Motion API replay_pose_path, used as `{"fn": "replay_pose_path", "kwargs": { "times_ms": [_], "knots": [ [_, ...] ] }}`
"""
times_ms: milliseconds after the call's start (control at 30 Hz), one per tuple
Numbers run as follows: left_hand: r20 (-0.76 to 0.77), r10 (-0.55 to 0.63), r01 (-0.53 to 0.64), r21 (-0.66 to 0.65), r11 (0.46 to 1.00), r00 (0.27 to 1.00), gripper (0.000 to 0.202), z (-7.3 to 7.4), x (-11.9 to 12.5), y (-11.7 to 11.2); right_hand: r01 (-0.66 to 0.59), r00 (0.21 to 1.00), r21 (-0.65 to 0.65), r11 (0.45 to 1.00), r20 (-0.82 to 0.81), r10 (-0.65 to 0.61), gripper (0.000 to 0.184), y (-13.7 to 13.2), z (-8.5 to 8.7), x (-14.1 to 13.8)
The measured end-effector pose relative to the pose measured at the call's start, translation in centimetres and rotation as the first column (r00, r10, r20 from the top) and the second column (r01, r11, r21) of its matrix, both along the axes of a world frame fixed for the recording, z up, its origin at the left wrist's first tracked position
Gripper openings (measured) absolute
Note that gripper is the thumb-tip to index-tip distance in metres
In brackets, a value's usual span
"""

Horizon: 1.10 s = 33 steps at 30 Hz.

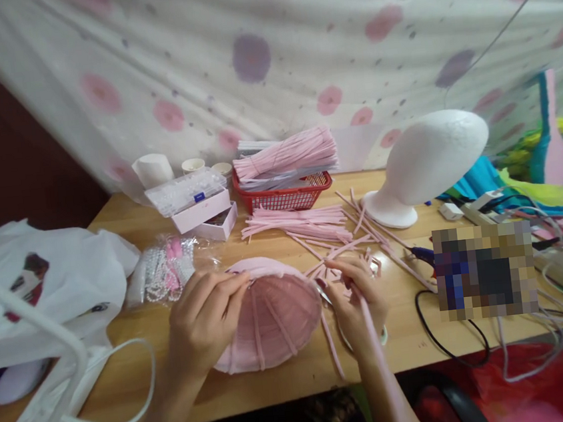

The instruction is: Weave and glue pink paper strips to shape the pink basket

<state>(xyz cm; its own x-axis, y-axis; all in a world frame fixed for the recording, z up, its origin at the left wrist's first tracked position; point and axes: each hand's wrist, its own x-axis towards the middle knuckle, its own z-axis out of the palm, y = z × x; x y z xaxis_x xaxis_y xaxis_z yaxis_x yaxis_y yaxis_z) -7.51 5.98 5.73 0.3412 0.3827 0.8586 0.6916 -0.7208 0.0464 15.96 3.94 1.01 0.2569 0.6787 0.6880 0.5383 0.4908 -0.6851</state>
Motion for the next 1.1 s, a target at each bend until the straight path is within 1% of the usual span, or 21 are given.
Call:
{"fn": "replay_pose_path", "kwargs": {
  "times_ms": [100,167,300,433,567,733,800,967,1033,1100],
  "knots": [
    [0.052,0.052,-0.051,-0.011,0.999,0.997,0.02,-0.4,0.3,-0.4,0.007,0.99,0.077,0.997,0.142,-0.018,0.018,-0.6,-0.6,-0.5],
    [0.071,0.07,-0.068,-0.033,0.997,0.995,0.022,-0.6,0.6,-0.9,0.019,0.982,0.109,0.994,0.185,-0.039,0.016,-0.5,-0.8,-1.1],
    [0.098,0.094,-0.089,-0.053,0.995,0.991,0.023,-0.9,0.9,-1.8,0.055,0.974,0.164,0.985,0.21,-0.089,0.016,-0.1,-0.8,-2.0],
    [0.12,0.106,-0.102,-0.041,0.994,0.987,0.024,-1.4,0.7,-2.2,0.05,0.978,0.183,0.982,0.19,-0.086,0.015,0.2,-0.5,-2.5],
    [0.118,0.097,-0.092,-0.047,0.995,0.988,0.023,-1.7,0.4,-2.2,0.025,0.992,0.133,0.991,0.117,-0.04,0.017,0.4,-0.3,-2.6],
    [0.108,0.066,-0.063,-0.037,0.997,0.992,0.022,-1.7,0.3,-2.4,-0.088,0.995,0.02,0.996,0.048,0.087,0.02,0.4,0.3,-2.1],
    [0.104,0.056,-0.053,-0.033,0.998,0.993,0.022,-1.7,0.3,-2.5,-0.103,0.994,-0.015,0.995,0.033,0.104,0.02,0.4,0.5,-1.9],
    [0.112,0.055,-0.051,-0.038,0.998,0.992,0.023,-1.8,0.1,-2.4,-0.16,0.987,-0.048,0.986,-0.005,0.16,0.017,0.6,0.8,-1.5],
    [0.145,0.084,-0.078,-0.048,0.996,0.986,0.024,-2.0,0.0,-2.3,-0.168,0.986,-0.056,0.984,-0.011,0.168,0.016,0.8,0.6,-1.3],
    [0.179,0.124,-0.116,-0.053,0.992,0.976,0.025,-2.2,0.0,-2.2,-0.13,0.991,-0.043,0.991,0.014,0.131,0.021,0.8,0.1,-0.9]
  ]
}}
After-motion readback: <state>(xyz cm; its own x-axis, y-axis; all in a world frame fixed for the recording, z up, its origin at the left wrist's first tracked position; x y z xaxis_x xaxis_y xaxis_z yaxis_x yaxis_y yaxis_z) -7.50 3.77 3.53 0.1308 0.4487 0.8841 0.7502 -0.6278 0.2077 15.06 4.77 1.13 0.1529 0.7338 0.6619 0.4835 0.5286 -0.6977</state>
